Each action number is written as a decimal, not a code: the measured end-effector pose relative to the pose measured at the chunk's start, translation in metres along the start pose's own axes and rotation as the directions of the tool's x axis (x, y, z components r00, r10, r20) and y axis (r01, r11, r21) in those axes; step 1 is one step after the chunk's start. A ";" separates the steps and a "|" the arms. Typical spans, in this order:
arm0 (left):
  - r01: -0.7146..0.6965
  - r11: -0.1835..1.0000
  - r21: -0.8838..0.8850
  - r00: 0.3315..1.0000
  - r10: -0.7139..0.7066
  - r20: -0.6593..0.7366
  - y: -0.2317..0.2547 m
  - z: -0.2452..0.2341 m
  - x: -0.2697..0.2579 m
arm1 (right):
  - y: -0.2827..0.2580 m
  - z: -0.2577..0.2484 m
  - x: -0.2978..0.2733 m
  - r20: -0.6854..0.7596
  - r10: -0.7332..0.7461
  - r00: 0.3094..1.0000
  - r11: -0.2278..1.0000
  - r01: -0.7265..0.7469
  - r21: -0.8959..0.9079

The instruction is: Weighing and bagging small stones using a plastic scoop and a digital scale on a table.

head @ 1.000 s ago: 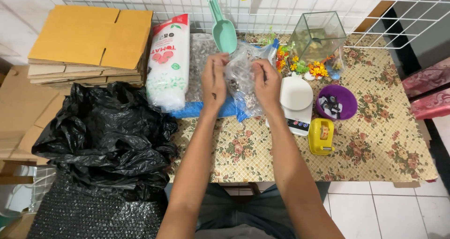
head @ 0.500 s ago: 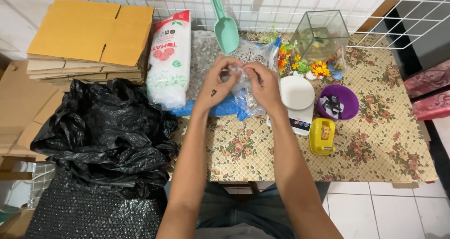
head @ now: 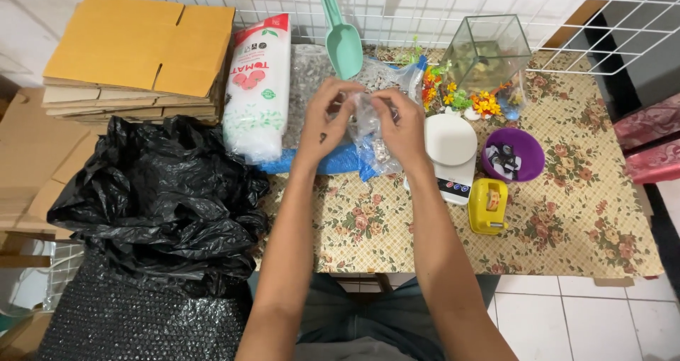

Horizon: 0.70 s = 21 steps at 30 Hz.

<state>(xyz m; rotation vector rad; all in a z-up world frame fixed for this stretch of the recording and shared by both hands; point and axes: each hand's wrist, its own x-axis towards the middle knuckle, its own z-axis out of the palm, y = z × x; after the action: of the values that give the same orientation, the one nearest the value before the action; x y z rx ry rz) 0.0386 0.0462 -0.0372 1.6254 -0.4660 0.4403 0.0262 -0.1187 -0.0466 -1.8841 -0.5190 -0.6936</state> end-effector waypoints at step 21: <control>0.434 0.813 -0.388 0.889 -0.458 0.035 0.006 0.001 -0.007 | -0.020 -0.009 -0.002 0.088 0.214 0.973 0.977 -0.213 -0.019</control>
<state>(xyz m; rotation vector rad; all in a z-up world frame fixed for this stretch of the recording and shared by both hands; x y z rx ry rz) 0.0299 0.0451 -0.0363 1.2741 -0.0991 0.0316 0.0101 -0.1188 -0.0314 -1.9518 -0.3625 -0.4726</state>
